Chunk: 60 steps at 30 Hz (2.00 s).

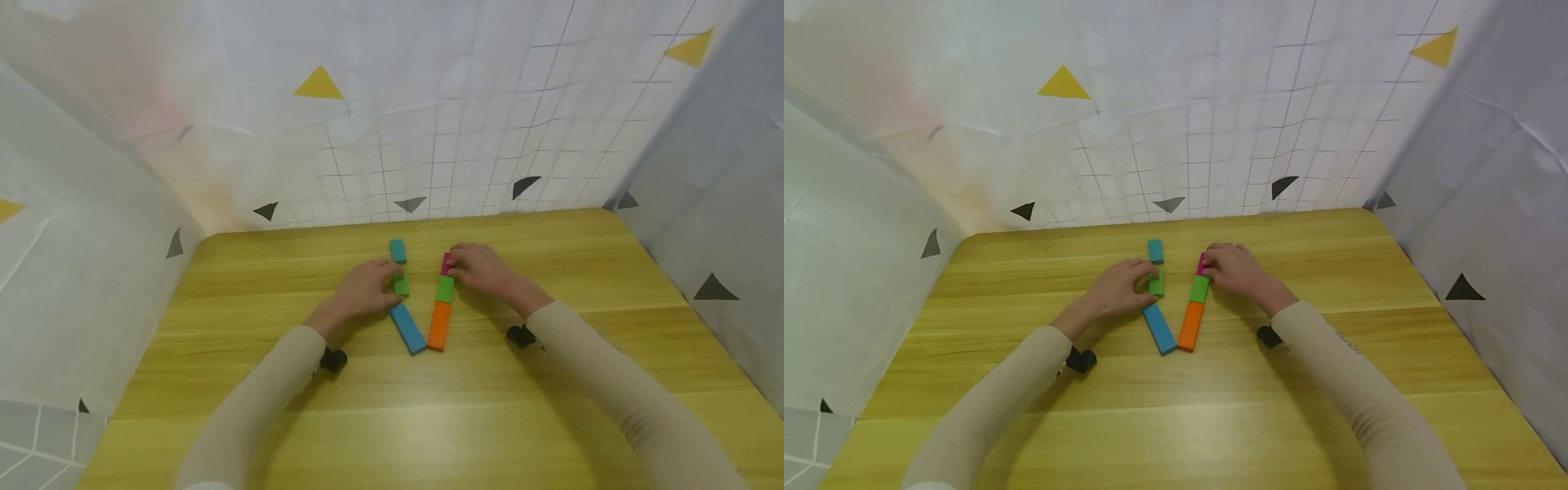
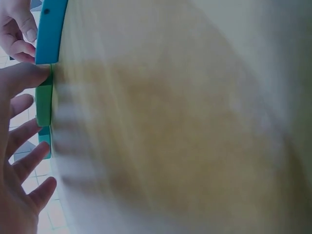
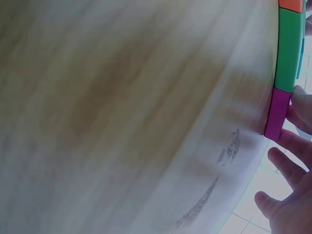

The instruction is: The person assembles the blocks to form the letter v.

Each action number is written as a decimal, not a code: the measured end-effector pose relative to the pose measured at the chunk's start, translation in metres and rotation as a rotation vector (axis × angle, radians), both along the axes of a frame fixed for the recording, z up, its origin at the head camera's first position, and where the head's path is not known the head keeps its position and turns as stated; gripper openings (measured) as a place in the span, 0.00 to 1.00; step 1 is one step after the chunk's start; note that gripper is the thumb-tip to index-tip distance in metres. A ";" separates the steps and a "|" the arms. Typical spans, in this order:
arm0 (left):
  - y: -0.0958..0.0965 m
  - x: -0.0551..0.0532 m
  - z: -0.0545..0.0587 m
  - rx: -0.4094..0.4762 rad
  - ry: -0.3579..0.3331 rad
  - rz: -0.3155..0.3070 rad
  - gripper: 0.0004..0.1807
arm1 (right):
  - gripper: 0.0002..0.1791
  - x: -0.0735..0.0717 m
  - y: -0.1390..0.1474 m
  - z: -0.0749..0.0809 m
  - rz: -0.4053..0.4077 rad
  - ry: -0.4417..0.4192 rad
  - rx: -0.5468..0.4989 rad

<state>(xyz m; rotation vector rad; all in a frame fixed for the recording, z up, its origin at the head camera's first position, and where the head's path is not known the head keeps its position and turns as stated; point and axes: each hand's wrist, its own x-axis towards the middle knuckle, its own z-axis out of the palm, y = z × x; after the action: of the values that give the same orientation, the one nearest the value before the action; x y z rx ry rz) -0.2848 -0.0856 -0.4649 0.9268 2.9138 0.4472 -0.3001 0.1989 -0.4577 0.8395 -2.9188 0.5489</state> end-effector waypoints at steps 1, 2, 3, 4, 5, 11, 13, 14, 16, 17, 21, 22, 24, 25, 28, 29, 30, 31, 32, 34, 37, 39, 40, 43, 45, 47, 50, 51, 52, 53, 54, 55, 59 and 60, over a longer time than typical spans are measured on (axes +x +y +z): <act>0.000 0.000 0.000 0.003 -0.003 -0.002 0.25 | 0.06 0.000 0.000 0.000 -0.002 -0.002 0.001; 0.000 0.000 0.000 0.004 -0.007 -0.004 0.25 | 0.06 0.000 0.000 0.000 0.000 0.001 0.002; 0.000 0.000 0.000 0.002 -0.008 -0.004 0.25 | 0.06 0.000 0.000 0.000 -0.001 0.000 0.002; 0.000 0.000 0.000 0.002 -0.010 -0.004 0.25 | 0.05 0.000 0.000 0.000 -0.001 -0.001 0.003; 0.000 0.000 0.000 0.002 -0.013 -0.003 0.25 | 0.05 0.000 0.000 0.000 -0.001 0.000 0.004; 0.003 0.001 0.000 0.014 -0.031 0.017 0.24 | 0.05 -0.001 0.000 -0.001 -0.005 -0.010 0.010; 0.005 0.002 0.001 0.021 -0.035 0.019 0.24 | 0.05 -0.001 0.000 -0.001 -0.006 -0.012 0.011; 0.006 0.002 0.001 0.019 -0.036 0.023 0.24 | 0.06 -0.002 0.000 -0.001 -0.007 -0.013 0.012; 0.007 0.002 0.001 0.022 -0.031 0.029 0.24 | 0.06 -0.002 0.000 0.000 -0.005 -0.012 0.012; 0.007 0.002 0.002 0.025 -0.029 0.033 0.23 | 0.06 -0.002 0.000 0.000 -0.005 -0.013 0.012; 0.007 0.003 0.004 0.033 -0.024 0.047 0.23 | 0.06 -0.001 0.000 0.000 -0.002 -0.010 0.010; 0.007 0.003 0.004 0.035 -0.024 0.049 0.24 | 0.06 -0.001 0.001 -0.001 -0.002 -0.008 0.010; 0.006 0.003 0.004 0.038 -0.021 0.049 0.24 | 0.06 -0.001 0.001 -0.001 0.001 -0.006 0.009; 0.005 0.003 0.004 0.040 -0.022 0.051 0.24 | 0.06 -0.001 0.000 -0.001 0.001 -0.005 0.007; 0.002 0.003 0.005 0.052 -0.024 0.058 0.24 | 0.06 -0.001 0.000 -0.002 0.005 -0.003 0.004; 0.001 0.003 0.006 0.054 -0.025 0.060 0.24 | 0.06 -0.001 0.000 -0.002 0.006 -0.003 0.003; 0.000 0.004 0.006 0.057 -0.025 0.064 0.24 | 0.07 -0.002 0.000 -0.002 0.006 -0.003 0.003; 0.000 0.004 0.007 0.059 -0.025 0.069 0.24 | 0.07 -0.002 0.000 -0.002 0.006 -0.003 0.002; -0.001 0.004 0.007 0.057 -0.022 0.071 0.24 | 0.07 -0.002 0.000 -0.002 0.006 -0.001 0.003; -0.003 0.004 0.007 0.046 -0.013 0.080 0.24 | 0.07 -0.002 0.001 -0.002 0.006 0.000 0.003; -0.005 0.005 0.009 0.034 -0.006 0.092 0.24 | 0.07 -0.002 0.001 -0.001 0.007 0.000 0.002; -0.006 0.006 0.010 0.032 -0.006 0.096 0.23 | 0.07 -0.002 0.002 -0.001 0.009 -0.002 0.003; -0.006 0.006 0.011 0.032 -0.007 0.098 0.23 | 0.07 -0.002 0.002 0.000 0.010 -0.004 0.003; -0.009 0.007 0.012 0.036 -0.004 0.099 0.23 | 0.07 -0.002 0.001 0.001 0.015 -0.004 0.006; -0.010 0.007 0.012 0.033 0.003 0.101 0.23 | 0.07 -0.002 0.000 0.002 0.016 -0.007 0.007; -0.011 0.008 0.011 0.025 0.010 0.104 0.22 | 0.07 -0.002 0.000 0.002 0.013 -0.010 0.007; -0.012 0.009 0.011 0.020 0.017 0.115 0.22 | 0.06 -0.001 0.000 0.002 0.008 -0.015 0.002; -0.013 0.009 0.011 0.019 0.018 0.117 0.22 | 0.06 -0.001 0.000 0.002 0.006 -0.017 0.001; -0.013 0.010 0.011 0.020 0.019 0.119 0.22 | 0.06 -0.001 0.000 0.002 0.006 -0.016 0.001; -0.014 0.010 0.011 0.021 0.020 0.119 0.22 | 0.06 -0.001 0.000 0.002 0.004 -0.019 0.001; -0.014 0.011 0.011 0.023 0.023 0.119 0.22 | 0.06 -0.001 0.000 0.002 0.003 -0.021 0.002; -0.014 0.011 0.011 0.024 0.025 0.118 0.22 | 0.06 -0.001 0.000 0.001 0.003 -0.022 0.005; -0.016 0.013 0.010 0.038 0.030 0.115 0.22 | 0.05 -0.002 0.001 0.000 0.004 -0.026 0.007; -0.017 0.014 0.011 0.043 0.030 0.115 0.22 | 0.05 -0.003 0.001 -0.001 0.003 -0.022 0.007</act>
<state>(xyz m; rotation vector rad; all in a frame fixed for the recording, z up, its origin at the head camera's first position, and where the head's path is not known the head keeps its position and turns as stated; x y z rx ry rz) -0.2711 -0.1026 -0.4543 0.7802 3.0070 0.5085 -0.3027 0.1997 -0.4582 0.8440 -2.9418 0.5521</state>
